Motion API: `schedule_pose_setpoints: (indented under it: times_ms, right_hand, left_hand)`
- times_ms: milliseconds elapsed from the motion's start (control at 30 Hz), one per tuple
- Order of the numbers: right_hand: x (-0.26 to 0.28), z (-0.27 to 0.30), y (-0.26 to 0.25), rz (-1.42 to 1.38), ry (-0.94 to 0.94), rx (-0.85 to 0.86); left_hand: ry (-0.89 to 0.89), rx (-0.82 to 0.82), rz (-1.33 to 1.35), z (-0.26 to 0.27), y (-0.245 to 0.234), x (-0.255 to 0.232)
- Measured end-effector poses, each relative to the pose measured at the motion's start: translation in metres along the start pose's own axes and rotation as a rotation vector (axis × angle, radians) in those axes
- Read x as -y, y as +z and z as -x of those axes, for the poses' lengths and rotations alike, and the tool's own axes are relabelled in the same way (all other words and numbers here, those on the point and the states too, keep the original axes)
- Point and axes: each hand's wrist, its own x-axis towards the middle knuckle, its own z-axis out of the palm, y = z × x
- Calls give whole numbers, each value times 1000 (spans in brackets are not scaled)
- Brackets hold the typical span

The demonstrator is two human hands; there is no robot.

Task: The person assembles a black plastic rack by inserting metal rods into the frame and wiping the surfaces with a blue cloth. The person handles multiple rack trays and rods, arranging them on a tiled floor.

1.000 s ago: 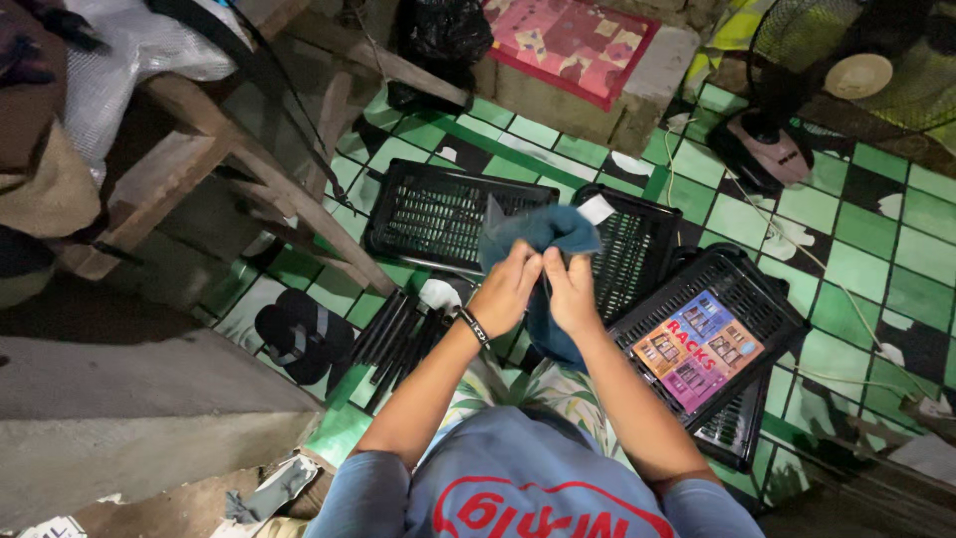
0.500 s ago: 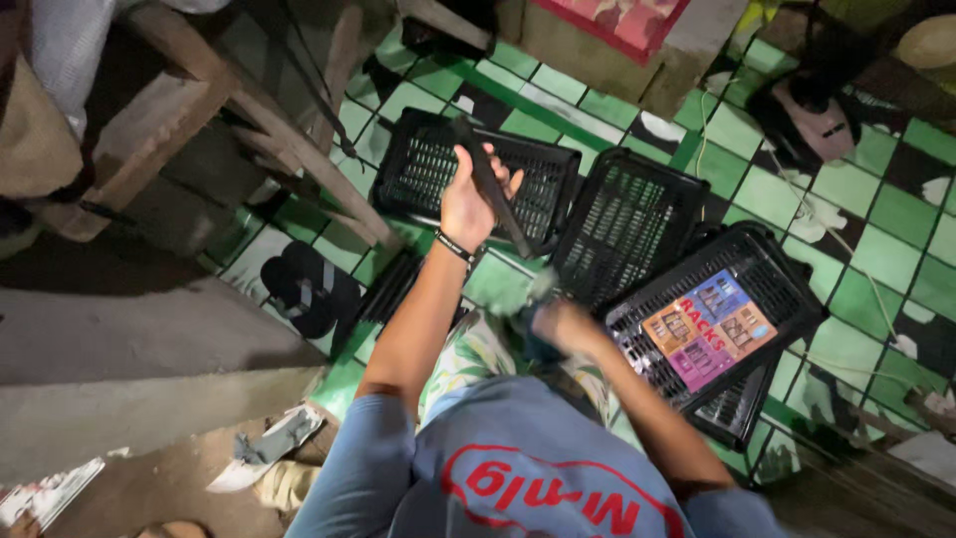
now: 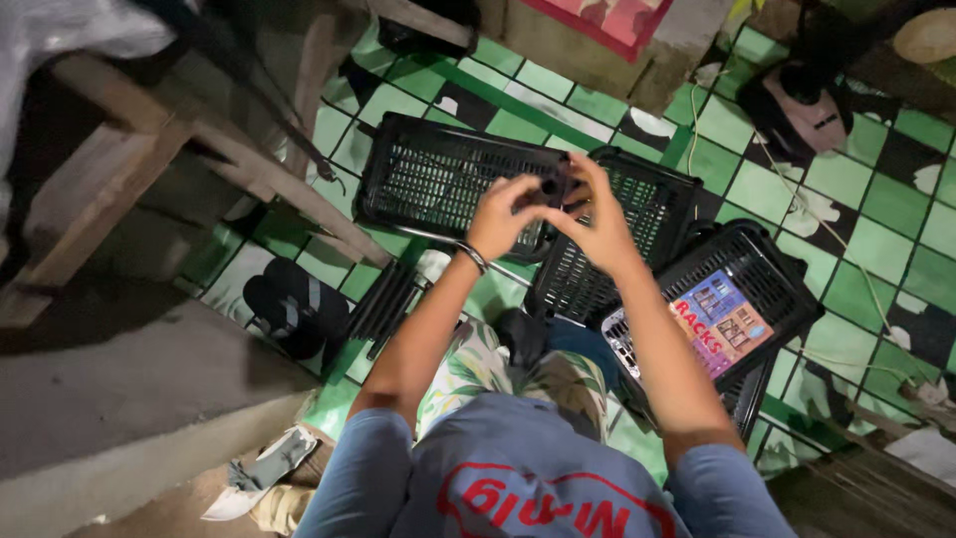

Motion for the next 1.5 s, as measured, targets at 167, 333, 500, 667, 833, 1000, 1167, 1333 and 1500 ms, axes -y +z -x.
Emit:
schedule_pose_setpoints:
  times_ms: [167,333,500,667,833,1000,1167,1333,1500]
  right_hand:
    - [-57,-33,10,440,-66,168]
    - [-178,-20,20,456,141,142]
    - [-239,3,17,431,208,55]
    - [-233,7,15,501,333,80]
    - [-217,17,12,462,225,64]
    - [-205,24,12,462,284,90]
    - [-202,19,21,525,216,140]
    - [-210,21,17,504,322,-17]
    - [-239,30,29,486,198,47]
  left_hand:
    - [-298,167,-94,0,48,75]
    - [-264,245,-179,15,78,150]
    - [-281,211,-255,71,66,205]
    - [-668,387,-625,159,9,222]
    - [-731,365,-686,249,-22,191]
    - [-693,195,-502,258,-25,160]
    - [-904,520,-620,244,-28,152]
    - [-1121,526,-560,244,-24,157]
    - [-959,445,-601,265,-27,174]
